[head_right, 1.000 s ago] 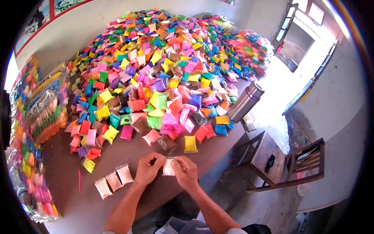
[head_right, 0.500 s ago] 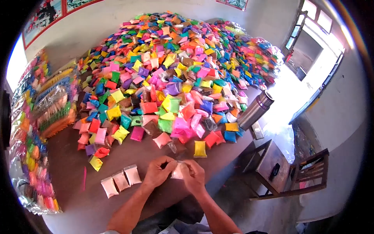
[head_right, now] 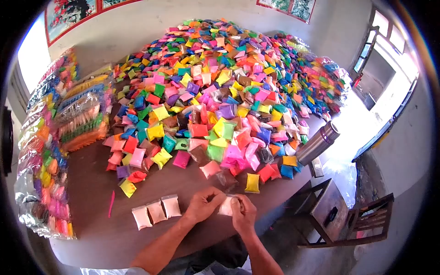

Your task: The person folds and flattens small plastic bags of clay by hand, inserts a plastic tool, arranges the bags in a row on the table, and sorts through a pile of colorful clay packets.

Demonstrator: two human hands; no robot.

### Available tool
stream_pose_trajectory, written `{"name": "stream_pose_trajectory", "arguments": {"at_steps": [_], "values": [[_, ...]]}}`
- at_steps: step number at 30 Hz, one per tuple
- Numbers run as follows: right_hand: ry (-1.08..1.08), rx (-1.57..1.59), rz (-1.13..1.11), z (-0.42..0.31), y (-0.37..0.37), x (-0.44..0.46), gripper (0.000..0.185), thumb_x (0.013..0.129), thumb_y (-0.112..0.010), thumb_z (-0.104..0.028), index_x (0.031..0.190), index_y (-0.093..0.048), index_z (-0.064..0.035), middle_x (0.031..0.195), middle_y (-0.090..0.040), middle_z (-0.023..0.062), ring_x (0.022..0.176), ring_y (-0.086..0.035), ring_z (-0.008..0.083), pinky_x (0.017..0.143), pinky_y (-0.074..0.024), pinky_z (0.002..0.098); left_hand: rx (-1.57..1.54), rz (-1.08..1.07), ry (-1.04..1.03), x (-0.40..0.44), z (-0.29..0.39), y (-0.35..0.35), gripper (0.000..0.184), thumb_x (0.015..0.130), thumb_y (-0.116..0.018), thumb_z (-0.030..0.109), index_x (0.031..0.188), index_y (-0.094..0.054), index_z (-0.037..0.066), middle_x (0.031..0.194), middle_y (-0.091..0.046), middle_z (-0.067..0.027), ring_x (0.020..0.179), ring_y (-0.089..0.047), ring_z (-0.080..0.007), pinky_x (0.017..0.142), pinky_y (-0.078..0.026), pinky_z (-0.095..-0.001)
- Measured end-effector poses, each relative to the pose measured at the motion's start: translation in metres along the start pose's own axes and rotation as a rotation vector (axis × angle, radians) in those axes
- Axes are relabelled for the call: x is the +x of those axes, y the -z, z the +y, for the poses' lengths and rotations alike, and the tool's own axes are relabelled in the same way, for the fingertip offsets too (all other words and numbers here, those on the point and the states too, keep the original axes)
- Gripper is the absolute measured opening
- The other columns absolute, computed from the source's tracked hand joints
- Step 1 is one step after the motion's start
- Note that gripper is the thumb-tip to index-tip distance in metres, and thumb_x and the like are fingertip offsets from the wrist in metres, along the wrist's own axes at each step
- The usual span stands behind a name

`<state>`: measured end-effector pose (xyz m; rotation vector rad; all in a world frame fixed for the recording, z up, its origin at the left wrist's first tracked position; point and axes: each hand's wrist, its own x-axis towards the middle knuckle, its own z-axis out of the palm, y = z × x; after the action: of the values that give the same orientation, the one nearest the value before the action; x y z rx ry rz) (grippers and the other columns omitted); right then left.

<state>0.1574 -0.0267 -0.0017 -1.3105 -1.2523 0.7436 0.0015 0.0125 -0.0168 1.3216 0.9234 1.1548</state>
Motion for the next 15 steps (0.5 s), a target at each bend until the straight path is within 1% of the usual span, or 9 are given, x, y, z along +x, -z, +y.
{"name": "stream_pose_trajectory", "arguments": {"at_steps": [2,4,5,7,9,11,13,15], "values": [[0.006,0.004,-0.004,0.003,0.003,-0.001,0.010,0.097,-0.064,-0.007,0.102,-0.069,0.0009,0.077,-0.053,-0.0077,0.067,-0.043,0.0010,0.057,-0.0358,0.0200,-0.005,0.002,-0.024,0.000,0.003,-0.002,0.011,0.097,-0.071,0.012,0.099,-0.070,0.001,0.091,-0.067,0.0035,0.085,-0.059,-0.0052,0.076,-0.051,-0.0247],[0.004,-0.008,-0.013,0.002,0.004,-0.001,0.011,0.097,-0.064,-0.007,0.102,-0.069,0.0011,0.077,-0.054,-0.0073,0.067,-0.044,0.0012,0.058,-0.0367,0.0199,-0.047,-0.023,0.039,-0.001,0.005,-0.003,0.013,0.097,-0.071,0.015,0.099,-0.071,0.002,0.089,-0.068,0.0028,0.083,-0.060,-0.0056,0.073,-0.052,-0.0250],[0.001,-0.023,-0.016,0.001,0.005,-0.001,0.011,0.097,-0.064,-0.007,0.102,-0.069,0.0013,0.078,-0.055,-0.0068,0.068,-0.045,0.0014,0.058,-0.0376,0.0198,-0.044,-0.016,0.038,-0.001,0.009,-0.003,0.013,0.097,-0.071,0.015,0.099,-0.071,0.002,0.089,-0.068,0.0028,0.083,-0.060,-0.0056,0.073,-0.052,-0.0250],[0.027,-0.057,-0.023,0.006,0.005,0.000,0.011,0.098,-0.064,-0.007,0.103,-0.069,0.0010,0.079,-0.057,-0.0059,0.069,-0.047,0.0016,0.060,-0.0391,0.0195,0.159,-0.023,0.034,-0.002,0.019,-0.002,0.015,0.097,-0.071,0.017,0.100,-0.072,0.002,0.086,-0.068,0.0012,0.080,-0.060,-0.0054,0.070,-0.052,-0.0246],[0.003,-0.024,-0.053,-0.001,0.005,-0.001,0.012,0.098,-0.063,-0.009,0.103,-0.069,0.0008,0.081,-0.059,-0.0046,0.071,-0.050,0.0027,0.062,-0.0413,0.0205,0.171,-0.022,0.022,-0.002,0.011,-0.001,0.017,0.098,-0.070,0.019,0.099,-0.073,0.002,0.085,-0.068,-0.0004,0.079,-0.060,-0.0053,0.069,-0.052,-0.0248],[-0.005,-0.029,-0.056,0.000,0.005,0.000,0.013,0.098,-0.063,-0.009,0.104,-0.069,0.0007,0.083,-0.060,-0.0042,0.072,-0.051,0.0029,0.062,-0.0423,0.0209,0.102,0.001,-0.003,-0.001,0.005,-0.002,0.017,0.097,-0.071,0.020,0.099,-0.072,0.003,0.082,-0.071,-0.0039,0.077,-0.063,-0.0080,0.071,-0.054,-0.0291],[-0.015,-0.035,-0.058,0.000,0.004,-0.001,0.014,0.098,-0.063,-0.010,0.105,-0.068,0.0006,0.084,-0.061,-0.0037,0.073,-0.052,0.0031,0.063,-0.0432,0.0214,0.066,0.035,-0.004,-0.001,0.007,-0.003,0.018,0.097,-0.071,0.020,0.100,-0.072,0.003,0.082,-0.070,-0.0035,0.077,-0.063,-0.0078,0.071,-0.054,-0.0285],[-0.052,0.085,-0.051,0.001,0.003,-0.001,0.016,0.098,-0.062,-0.011,0.106,-0.068,0.0011,0.087,-0.062,-0.0035,0.074,-0.052,0.0026,0.063,-0.0430,0.0215,0.030,0.067,-0.007,0.000,0.007,-0.002,0.018,0.097,-0.071,0.020,0.100,-0.072,0.003,0.082,-0.070,-0.0031,0.077,-0.062,-0.0076,0.071,-0.053,-0.0280]]}}
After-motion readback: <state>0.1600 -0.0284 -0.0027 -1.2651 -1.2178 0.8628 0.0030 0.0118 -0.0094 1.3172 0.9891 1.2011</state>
